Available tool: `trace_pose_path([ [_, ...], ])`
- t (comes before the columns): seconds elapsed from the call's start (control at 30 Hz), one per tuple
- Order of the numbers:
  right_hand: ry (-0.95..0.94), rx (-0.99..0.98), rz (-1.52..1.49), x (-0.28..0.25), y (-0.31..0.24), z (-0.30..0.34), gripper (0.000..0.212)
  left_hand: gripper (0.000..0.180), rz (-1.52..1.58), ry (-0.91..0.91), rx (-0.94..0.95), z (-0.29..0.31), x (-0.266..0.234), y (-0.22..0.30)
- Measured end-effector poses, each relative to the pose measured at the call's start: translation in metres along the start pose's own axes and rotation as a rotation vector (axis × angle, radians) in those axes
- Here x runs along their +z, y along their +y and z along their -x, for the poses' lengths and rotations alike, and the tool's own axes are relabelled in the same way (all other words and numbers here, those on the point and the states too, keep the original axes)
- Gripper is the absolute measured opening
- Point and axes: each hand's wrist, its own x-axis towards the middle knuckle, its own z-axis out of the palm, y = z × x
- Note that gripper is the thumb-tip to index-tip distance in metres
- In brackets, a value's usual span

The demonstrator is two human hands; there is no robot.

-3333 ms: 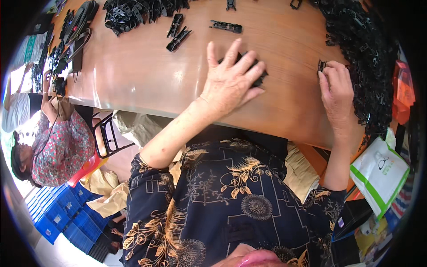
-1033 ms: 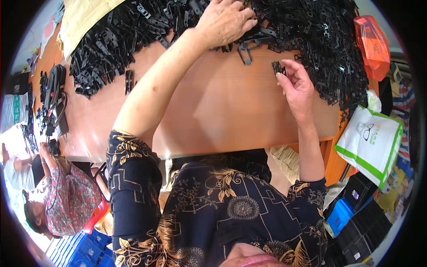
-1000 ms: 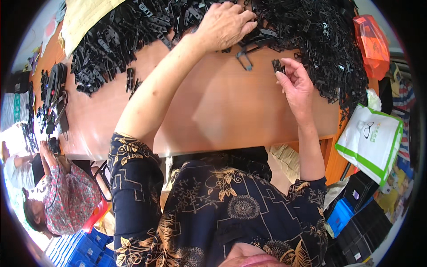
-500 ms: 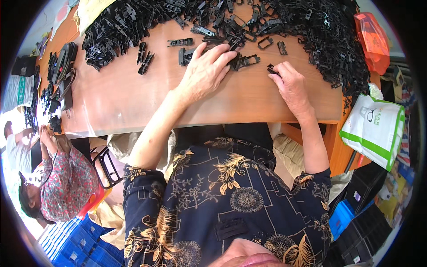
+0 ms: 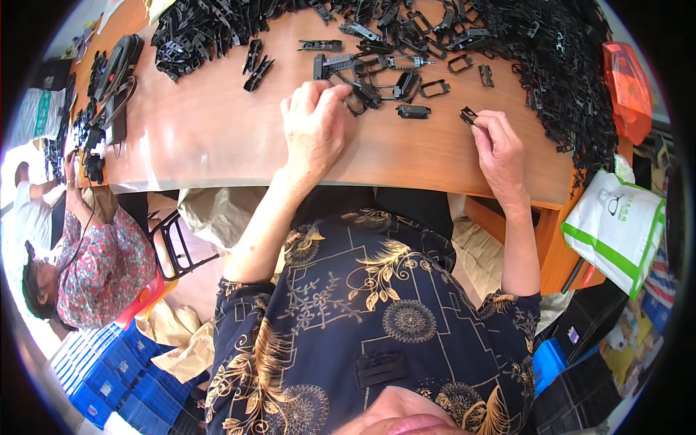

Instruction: The person takes plastic parts from bags and the table, assembling them by fitting and snapping the pieces together by hand.

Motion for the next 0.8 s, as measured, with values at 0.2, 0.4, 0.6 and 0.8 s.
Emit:
trace_pose_path([
  [0.2, -0.066, 0.254, -0.368, 0.003, -0.015, 0.011, 0.009, 0.024, -0.075, -0.201, 0.174, -0.005, -0.006, -0.014],
  [0.4, -0.112, 0.534, -0.835, 0.015, -0.036, 0.014, 0.005, 0.02, -0.017, -0.172, 0.155, 0.003, -0.015, -0.022],
  [0.6, -0.13, 0.365, -1.057, 0.041, -0.062, 0.002, 0.008, 0.01, 0.638, -0.294, -0.451, 0.024, -0.011, -0.019],
  [0.8, -0.065, -0.051, -0.579, 0.034, -0.081, -0.022, 0.015, 0.031, 1.849, -0.426, -0.979, 0.03, -0.016, 0.004],
])
